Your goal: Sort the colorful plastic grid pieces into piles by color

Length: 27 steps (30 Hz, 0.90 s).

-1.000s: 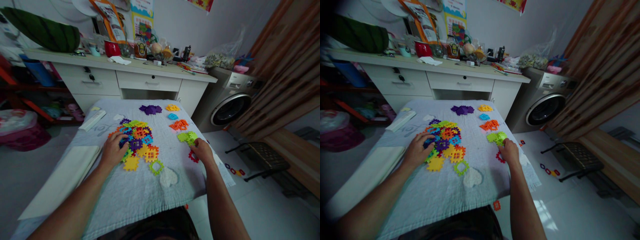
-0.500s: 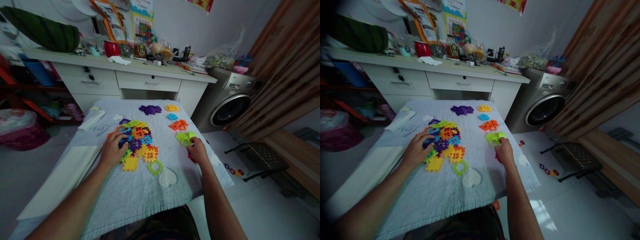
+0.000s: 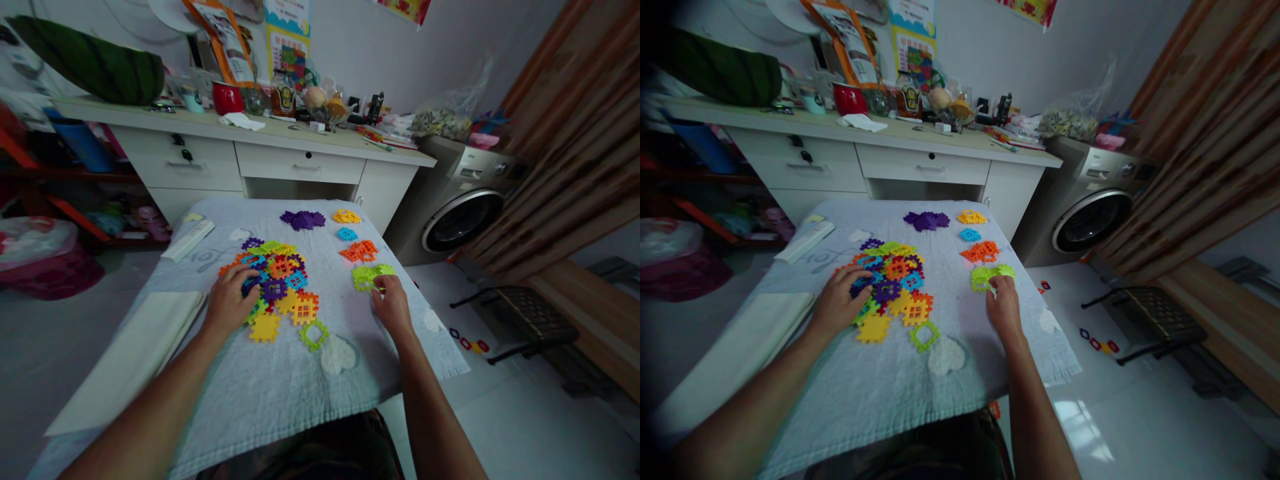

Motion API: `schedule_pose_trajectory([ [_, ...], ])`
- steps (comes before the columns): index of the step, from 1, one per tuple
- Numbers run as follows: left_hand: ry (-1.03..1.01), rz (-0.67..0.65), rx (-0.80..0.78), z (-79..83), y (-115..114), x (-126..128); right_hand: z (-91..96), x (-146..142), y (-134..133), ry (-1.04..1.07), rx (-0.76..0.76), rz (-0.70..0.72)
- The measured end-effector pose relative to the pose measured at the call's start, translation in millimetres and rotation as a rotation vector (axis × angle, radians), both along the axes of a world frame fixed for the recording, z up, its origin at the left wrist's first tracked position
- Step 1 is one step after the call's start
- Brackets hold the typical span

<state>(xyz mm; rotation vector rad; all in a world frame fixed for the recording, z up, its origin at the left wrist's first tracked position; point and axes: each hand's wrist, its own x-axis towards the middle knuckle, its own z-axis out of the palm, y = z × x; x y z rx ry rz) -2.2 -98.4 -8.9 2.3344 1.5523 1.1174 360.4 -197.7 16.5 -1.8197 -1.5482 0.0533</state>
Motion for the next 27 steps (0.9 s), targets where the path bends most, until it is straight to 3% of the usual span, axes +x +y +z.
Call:
schedule_pose_trajectory([
  [8,0.011,0.007,-0.01,1.4,-2.3,0.6,-4.0,-30.0,-10.2,-0.162,-0.263,0.043],
  [15,-0.026,0.004,-0.03,3.7,-5.3,2.9,3.1,-41.4,-13.0,-0.139,-0.247,0.06],
  [23,-0.071,0.006,-0.05,12.2,-11.2,1.1,14.2,-97.6,-13.4,0.004,-0.26,0.42],
  [27,-0.105,0.038,-0.046,15.8,-12.1,-5.9,12.9,-118.3,-3.6,-0.061,-0.264,0.456],
])
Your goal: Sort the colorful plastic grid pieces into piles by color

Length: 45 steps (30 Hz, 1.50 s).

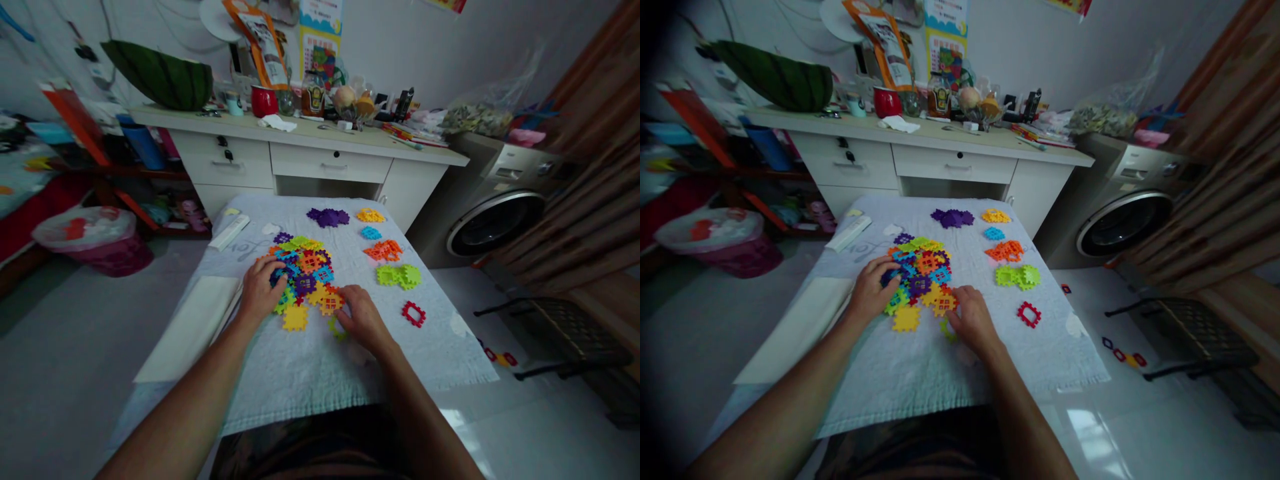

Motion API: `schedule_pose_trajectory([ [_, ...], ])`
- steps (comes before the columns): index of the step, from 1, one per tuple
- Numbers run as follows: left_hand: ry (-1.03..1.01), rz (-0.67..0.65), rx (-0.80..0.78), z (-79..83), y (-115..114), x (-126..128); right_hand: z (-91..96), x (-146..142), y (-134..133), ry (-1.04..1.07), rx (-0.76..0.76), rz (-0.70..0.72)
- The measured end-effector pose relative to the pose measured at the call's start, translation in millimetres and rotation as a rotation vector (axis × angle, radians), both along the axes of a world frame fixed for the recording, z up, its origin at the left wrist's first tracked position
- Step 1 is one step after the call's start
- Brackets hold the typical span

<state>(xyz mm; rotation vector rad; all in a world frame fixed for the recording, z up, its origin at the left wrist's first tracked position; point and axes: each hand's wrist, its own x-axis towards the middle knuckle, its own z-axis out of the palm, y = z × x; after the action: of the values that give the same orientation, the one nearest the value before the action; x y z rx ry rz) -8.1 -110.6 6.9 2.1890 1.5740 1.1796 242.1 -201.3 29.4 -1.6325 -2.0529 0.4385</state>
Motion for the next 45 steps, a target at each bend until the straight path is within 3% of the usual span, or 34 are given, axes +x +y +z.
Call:
schedule_pose_trajectory([
  [8,-0.029,-0.001,-0.011,-0.5,1.0,-2.0,-5.0,-6.7,10.0,-0.043,-0.053,-0.023],
  [18,-0.035,0.002,-0.045,-7.7,2.0,-0.7,-5.0,3.7,9.7,0.336,-0.05,-0.174],
  [25,-0.032,-0.003,-0.047,-9.2,1.8,-2.6,8.8,24.4,24.1,0.529,-0.072,-0.189],
  [29,-0.029,-0.009,-0.061,-11.2,2.6,-1.2,25.1,43.6,54.6,0.648,-0.084,-0.195],
  [33,-0.021,-0.015,-0.058,-11.4,4.6,3.1,36.2,63.9,101.9,0.618,-0.039,-0.274],
  [40,-0.035,-0.014,-0.047,-11.2,6.7,7.7,35.2,96.2,193.5,0.689,-0.011,-0.542],
  [45,-0.049,-0.008,-0.053,-12.0,6.5,7.6,33.5,113.3,242.9,0.783,-0.015,-0.734],
])
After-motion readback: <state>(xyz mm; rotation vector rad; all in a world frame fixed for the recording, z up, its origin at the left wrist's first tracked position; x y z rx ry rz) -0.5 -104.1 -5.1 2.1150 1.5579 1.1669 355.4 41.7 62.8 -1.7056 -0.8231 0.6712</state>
